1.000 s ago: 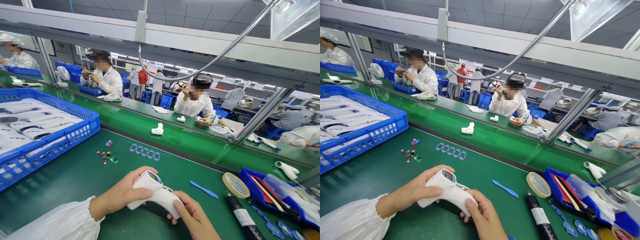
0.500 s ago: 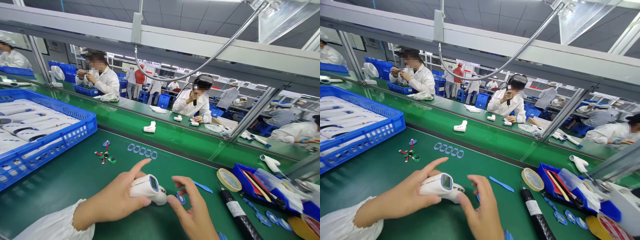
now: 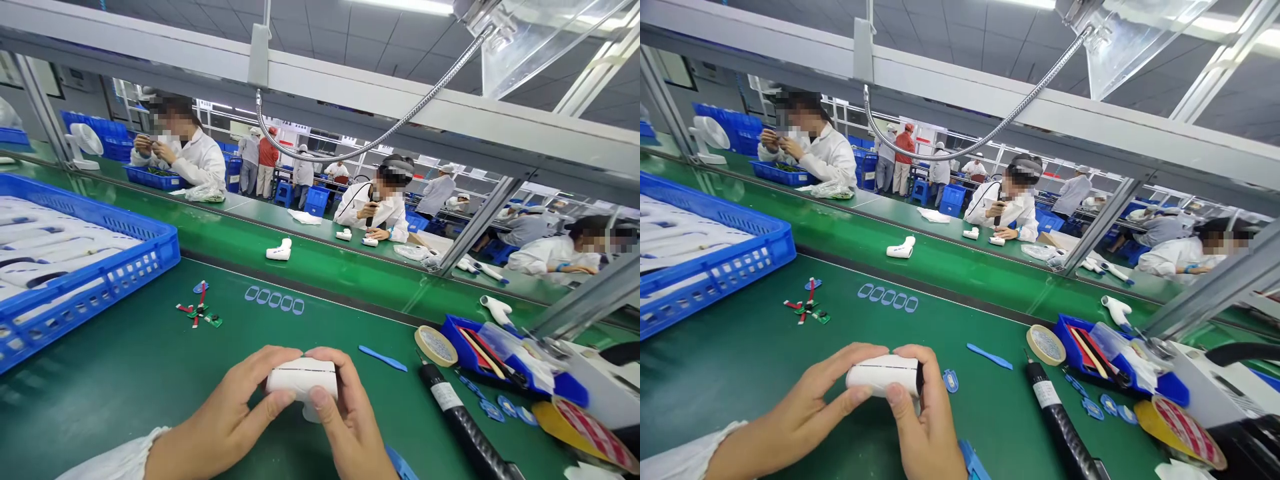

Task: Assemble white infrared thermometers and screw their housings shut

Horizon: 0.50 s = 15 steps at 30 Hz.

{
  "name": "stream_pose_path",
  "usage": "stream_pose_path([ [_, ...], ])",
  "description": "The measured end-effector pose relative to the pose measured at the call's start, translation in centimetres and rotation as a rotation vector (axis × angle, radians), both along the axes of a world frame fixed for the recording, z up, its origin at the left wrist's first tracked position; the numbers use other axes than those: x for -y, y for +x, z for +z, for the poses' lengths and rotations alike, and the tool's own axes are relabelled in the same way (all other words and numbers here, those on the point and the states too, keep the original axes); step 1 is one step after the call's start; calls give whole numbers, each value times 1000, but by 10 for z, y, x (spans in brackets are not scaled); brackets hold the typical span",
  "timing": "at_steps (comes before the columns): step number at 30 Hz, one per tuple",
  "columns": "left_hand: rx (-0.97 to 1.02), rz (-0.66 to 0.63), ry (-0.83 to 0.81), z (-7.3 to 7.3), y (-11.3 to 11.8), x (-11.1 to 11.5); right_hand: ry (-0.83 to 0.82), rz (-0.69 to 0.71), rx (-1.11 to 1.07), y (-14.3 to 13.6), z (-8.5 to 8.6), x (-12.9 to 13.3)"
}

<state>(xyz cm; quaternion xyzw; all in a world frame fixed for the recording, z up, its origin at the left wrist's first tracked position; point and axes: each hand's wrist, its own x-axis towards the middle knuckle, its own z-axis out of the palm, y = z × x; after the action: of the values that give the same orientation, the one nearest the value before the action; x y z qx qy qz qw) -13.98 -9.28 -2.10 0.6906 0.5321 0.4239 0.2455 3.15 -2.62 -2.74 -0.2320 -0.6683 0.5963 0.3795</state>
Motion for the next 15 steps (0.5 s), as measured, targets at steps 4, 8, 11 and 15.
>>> stream_pose_path([
  [4,-20,54,187,-13,13,-2,53,-80,-51,-5,-3,4],
  [8,-61,122,312,-18,19,-5,105,-115,-53,-7,-3,2],
  [11,-29,144,272,-17,18,-7,122,-80,-39,-7,0,-4],
  [15,230,255,15,-13,12,-8,28,-3,-35,-4,-4,-9],
])
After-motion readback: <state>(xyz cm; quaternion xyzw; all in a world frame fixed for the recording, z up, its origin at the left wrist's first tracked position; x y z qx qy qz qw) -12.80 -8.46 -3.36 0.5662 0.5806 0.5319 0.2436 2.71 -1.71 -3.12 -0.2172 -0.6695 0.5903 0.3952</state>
